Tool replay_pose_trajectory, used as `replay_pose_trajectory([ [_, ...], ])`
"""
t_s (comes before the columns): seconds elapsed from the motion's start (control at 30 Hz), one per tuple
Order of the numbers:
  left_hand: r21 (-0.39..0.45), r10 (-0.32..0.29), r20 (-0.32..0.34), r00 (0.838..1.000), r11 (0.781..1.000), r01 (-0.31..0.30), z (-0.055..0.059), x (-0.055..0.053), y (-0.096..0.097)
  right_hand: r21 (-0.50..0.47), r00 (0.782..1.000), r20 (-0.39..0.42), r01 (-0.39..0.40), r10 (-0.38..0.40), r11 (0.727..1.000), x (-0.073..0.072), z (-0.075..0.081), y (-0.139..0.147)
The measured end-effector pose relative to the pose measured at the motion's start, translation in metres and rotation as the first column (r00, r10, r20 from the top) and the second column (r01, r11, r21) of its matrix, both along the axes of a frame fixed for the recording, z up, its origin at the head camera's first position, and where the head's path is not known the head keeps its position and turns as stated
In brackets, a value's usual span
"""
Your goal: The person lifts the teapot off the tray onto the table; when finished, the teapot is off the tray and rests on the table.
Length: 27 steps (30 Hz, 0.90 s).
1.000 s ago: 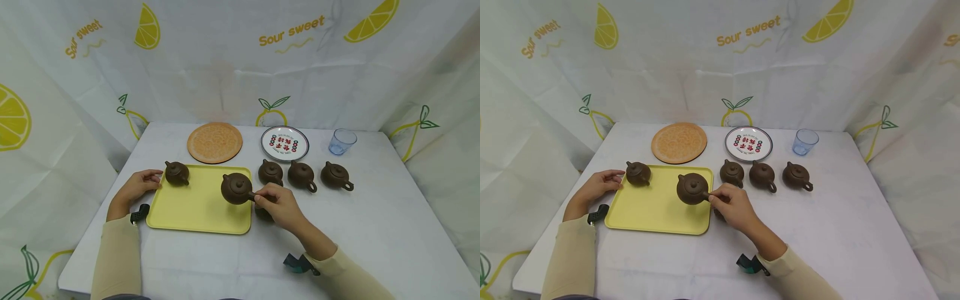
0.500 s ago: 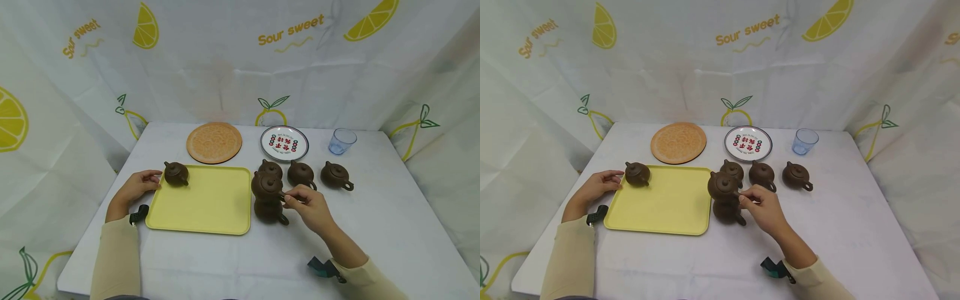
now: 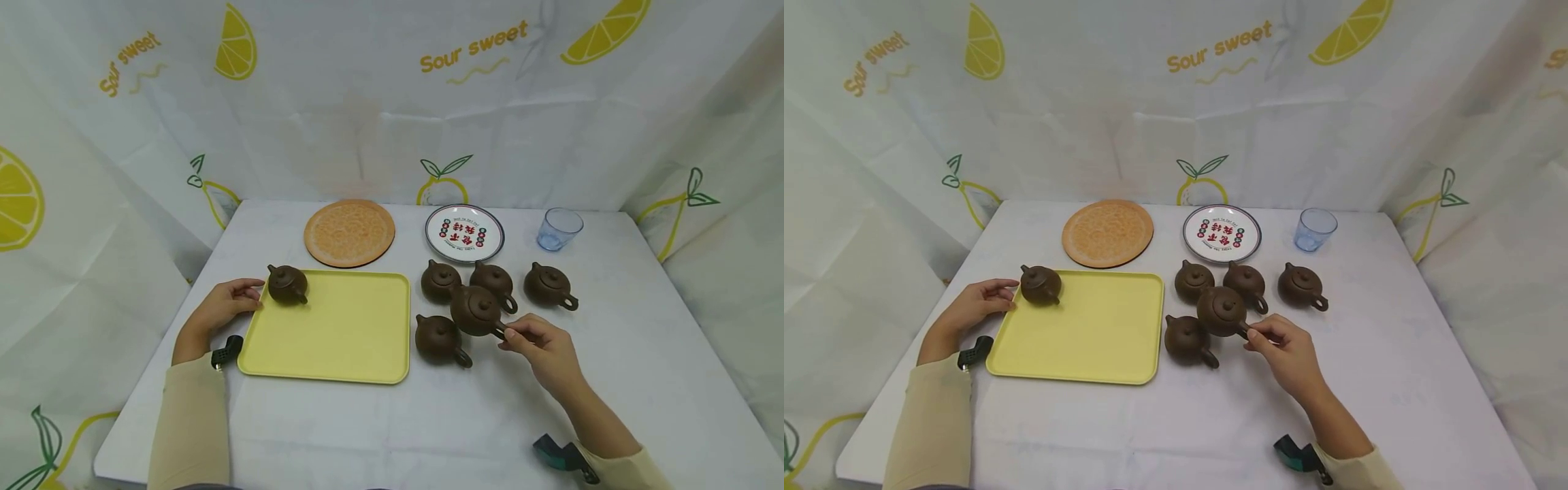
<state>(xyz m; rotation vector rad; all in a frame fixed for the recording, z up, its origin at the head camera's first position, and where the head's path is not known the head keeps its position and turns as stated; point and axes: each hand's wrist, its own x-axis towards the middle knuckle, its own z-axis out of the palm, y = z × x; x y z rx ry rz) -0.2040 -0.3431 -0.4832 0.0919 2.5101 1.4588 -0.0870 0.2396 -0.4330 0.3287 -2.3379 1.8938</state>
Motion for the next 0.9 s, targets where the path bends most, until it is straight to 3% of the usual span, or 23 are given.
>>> replay_pose_trajectory([
  [0.2,0.010,-0.002,-0.014,1.000,1.000,0.002,0.001,-0.001,-0.001,-0.029,0.999,0.047,-0.007,0.009,1.000,0.006,-0.010,0.011],
  [0.43,0.031,0.010,0.005,1.000,0.999,-0.010,0.000,0.001,0.002,0.096,0.996,0.088,0.010,-0.018,0.995,0.014,-0.022,0.029],
  [0.5,0.034,0.004,0.008,1.000,0.999,-0.004,0.007,0.005,0.007,0.125,0.995,0.098,0.008,-0.021,0.992,0.016,-0.025,0.034],
  [0.6,0.026,0.000,0.000,1.000,1.000,0.000,0.007,0.005,0.006,0.154,0.994,0.106,0.004,-0.021,0.988,0.017,-0.029,0.041],
  [0.67,0.006,-0.002,-0.009,1.000,1.000,0.002,0.006,0.004,0.005,0.156,0.994,0.108,0.001,-0.018,0.988,0.018,-0.029,0.043],
  [0.73,0.000,-0.001,-0.019,1.000,1.000,0.001,-0.002,0.000,0.000,0.162,0.993,0.115,0.001,-0.020,0.987,0.018,-0.030,0.044],
  [0.9,0.011,0.000,-0.029,1.000,1.000,0.000,-0.003,-0.001,0.001,0.195,0.989,0.143,0.013,-0.042,0.981,0.020,-0.029,0.044],
])
